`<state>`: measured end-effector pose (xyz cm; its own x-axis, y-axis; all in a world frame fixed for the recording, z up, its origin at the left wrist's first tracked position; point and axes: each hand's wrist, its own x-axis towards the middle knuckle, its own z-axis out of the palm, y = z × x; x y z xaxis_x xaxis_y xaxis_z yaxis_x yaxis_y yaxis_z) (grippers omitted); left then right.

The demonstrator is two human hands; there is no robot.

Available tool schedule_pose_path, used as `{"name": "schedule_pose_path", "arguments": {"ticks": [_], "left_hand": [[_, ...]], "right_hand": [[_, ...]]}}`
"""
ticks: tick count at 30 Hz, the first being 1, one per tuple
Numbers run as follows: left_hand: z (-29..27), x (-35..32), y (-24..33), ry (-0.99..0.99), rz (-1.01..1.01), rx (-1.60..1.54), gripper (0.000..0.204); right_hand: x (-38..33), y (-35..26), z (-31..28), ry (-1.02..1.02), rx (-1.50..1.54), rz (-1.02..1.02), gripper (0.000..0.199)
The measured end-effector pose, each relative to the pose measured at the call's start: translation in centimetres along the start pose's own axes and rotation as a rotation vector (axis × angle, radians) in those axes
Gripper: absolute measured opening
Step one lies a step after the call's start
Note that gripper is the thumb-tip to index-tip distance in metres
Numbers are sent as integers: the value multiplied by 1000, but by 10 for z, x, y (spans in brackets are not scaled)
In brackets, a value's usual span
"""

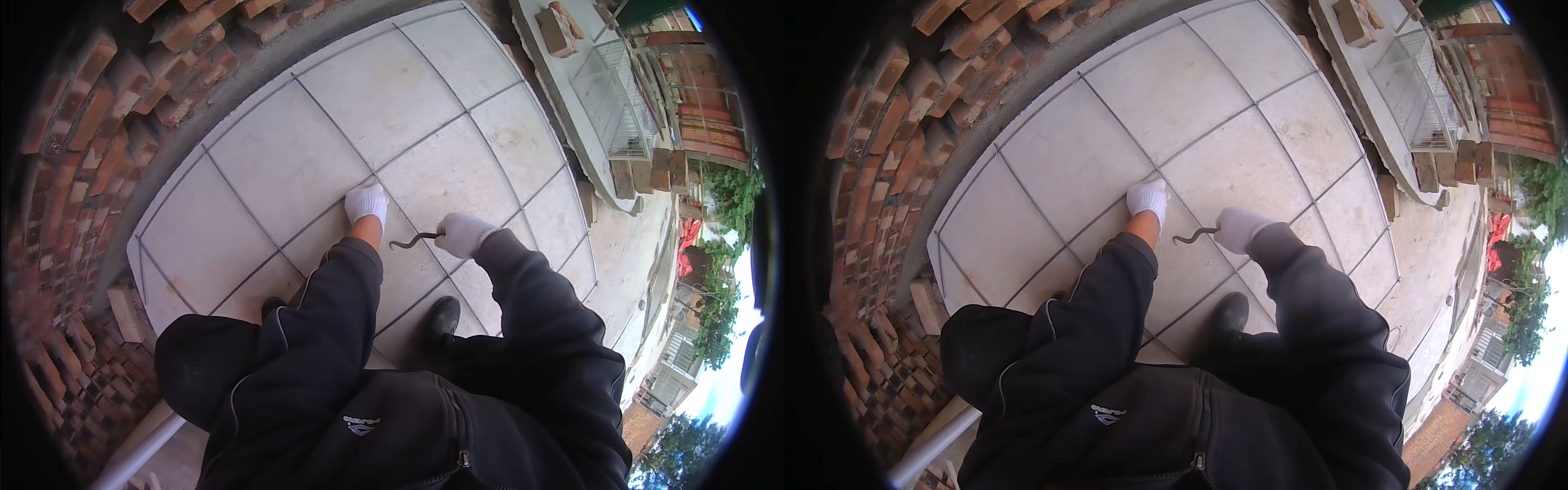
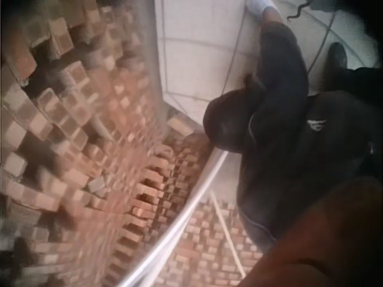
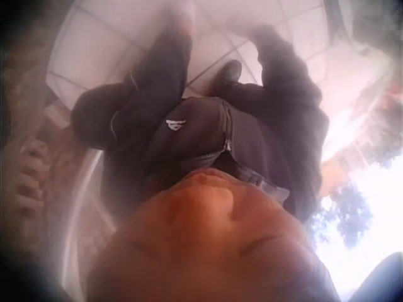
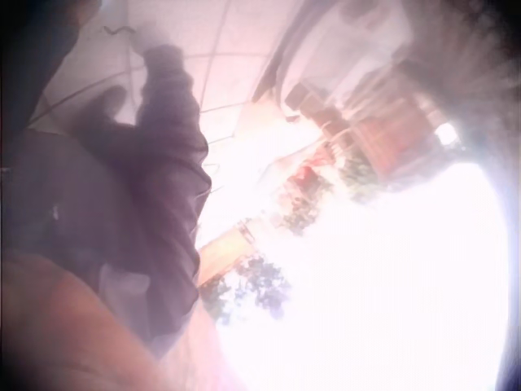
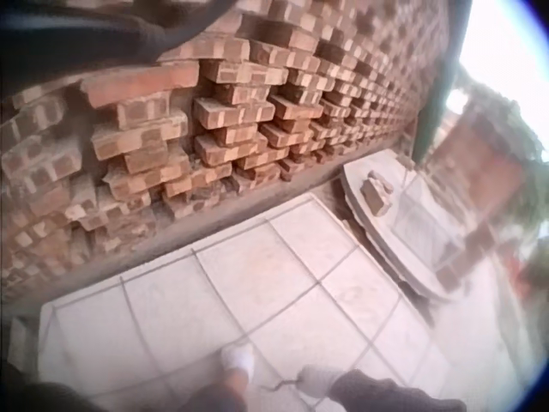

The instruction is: The person uses a rebar hook to twist wire ties around intersecting metal rods on a rebar grid laid on a tiled floor. They repeatedly pick up wire ties, wrap them around intersections, and twist them tight to secure the grid.

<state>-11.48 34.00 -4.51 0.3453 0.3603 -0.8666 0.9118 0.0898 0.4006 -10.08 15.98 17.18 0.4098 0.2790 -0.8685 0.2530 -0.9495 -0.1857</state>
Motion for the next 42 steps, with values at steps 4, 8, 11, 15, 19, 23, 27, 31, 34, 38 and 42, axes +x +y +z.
{"name": "schedule_pose_path", "arguments": {"ticks": [4,8,11,15,19,23,27,31,34,38,42], "left_hand": [[1,36,-13,37,-22,60,36],[10,20,-8,18,21,75,39],[6,-7,0,20,98,60,38],[-8,-14,-2,-3,85,-170,37],[-13,-16,4,5,59,-80,36],[-17,-20,7,8,67,-77,36],[-18,-30,14,3,64,-9,35],[-17,-20,6,-22,99,-2,35],[-4,-17,5,-10,87,12,34],[0,32,-23,-10,110,-213,33],[10,8,-18,-29,192,-209,36]], "right_hand": [[10,-23,-48,317,420,120,38],[48,-33,-54,470,510,167,39],[78,-32,-49,495,248,157,40],[90,-44,-53,418,96,123,42],[89,-44,-55,397,72,135,43],[86,-42,-56,402,67,129,44],[87,-33,-53,384,78,141,44],[78,-36,-55,371,126,136,44],[68,-30,-57,321,198,195,44],[56,-51,-62,301,253,147,42],[41,-29,-40,320,349,174,40]]}}
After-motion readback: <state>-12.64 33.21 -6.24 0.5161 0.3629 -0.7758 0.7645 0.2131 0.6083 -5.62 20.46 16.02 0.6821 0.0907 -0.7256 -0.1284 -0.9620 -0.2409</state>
